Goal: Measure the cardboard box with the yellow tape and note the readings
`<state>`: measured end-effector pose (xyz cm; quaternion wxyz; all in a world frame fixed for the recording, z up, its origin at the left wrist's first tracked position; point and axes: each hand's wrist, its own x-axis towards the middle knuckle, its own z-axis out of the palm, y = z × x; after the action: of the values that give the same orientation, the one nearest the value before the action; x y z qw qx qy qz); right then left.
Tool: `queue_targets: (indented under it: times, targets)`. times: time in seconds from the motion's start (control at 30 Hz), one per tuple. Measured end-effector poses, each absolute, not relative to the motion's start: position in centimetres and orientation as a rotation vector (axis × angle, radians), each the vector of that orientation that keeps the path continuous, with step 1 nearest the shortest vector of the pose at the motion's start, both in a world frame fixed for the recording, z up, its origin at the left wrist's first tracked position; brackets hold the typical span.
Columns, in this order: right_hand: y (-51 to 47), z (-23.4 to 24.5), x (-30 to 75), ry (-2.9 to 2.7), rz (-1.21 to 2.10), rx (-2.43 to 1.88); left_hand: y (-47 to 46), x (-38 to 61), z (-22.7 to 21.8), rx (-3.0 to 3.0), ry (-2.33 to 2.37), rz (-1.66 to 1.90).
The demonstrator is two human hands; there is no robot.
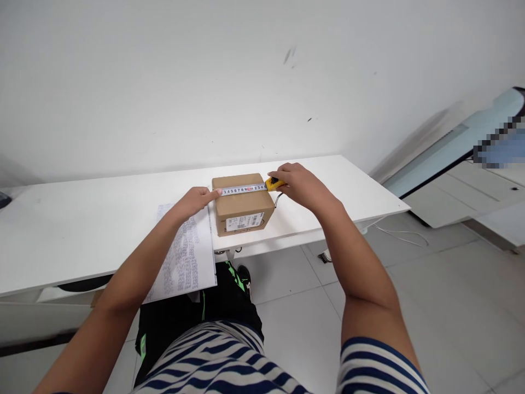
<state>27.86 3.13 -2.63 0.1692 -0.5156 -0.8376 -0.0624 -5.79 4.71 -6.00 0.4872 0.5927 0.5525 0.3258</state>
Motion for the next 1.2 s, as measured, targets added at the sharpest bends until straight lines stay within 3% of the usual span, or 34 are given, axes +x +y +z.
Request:
queue_targets:
  times: [0.3,0.5,0.73,1.03,1.2]
  targets:
    - [3.1,-3.5,27.2,-2.365,-0.300,-1.456,4.2,-4.8,-5.8,1.591,1.411,0.663]
    - [2.4,-1.5,27.1,-2.318,-0.559,-1.428,3.8,-5.8,-3.5,1.843,1.261,0.556]
    - [-0.7,0.1,24.9,-1.958,-0.941,-1.162,0.4,-9.4,0.3,1.742,1.102,1.190]
    - [-4.1,2.3,14.4,-2.398,-0.536,-0.967,-1.3,-9.5,-1.8,1.385,0.964,1.266]
    - [-1.5,1.7,7.7,-2.449,-0.505,-0.764,-0.3,-10.5,-3.5,1.135,0.830,1.173]
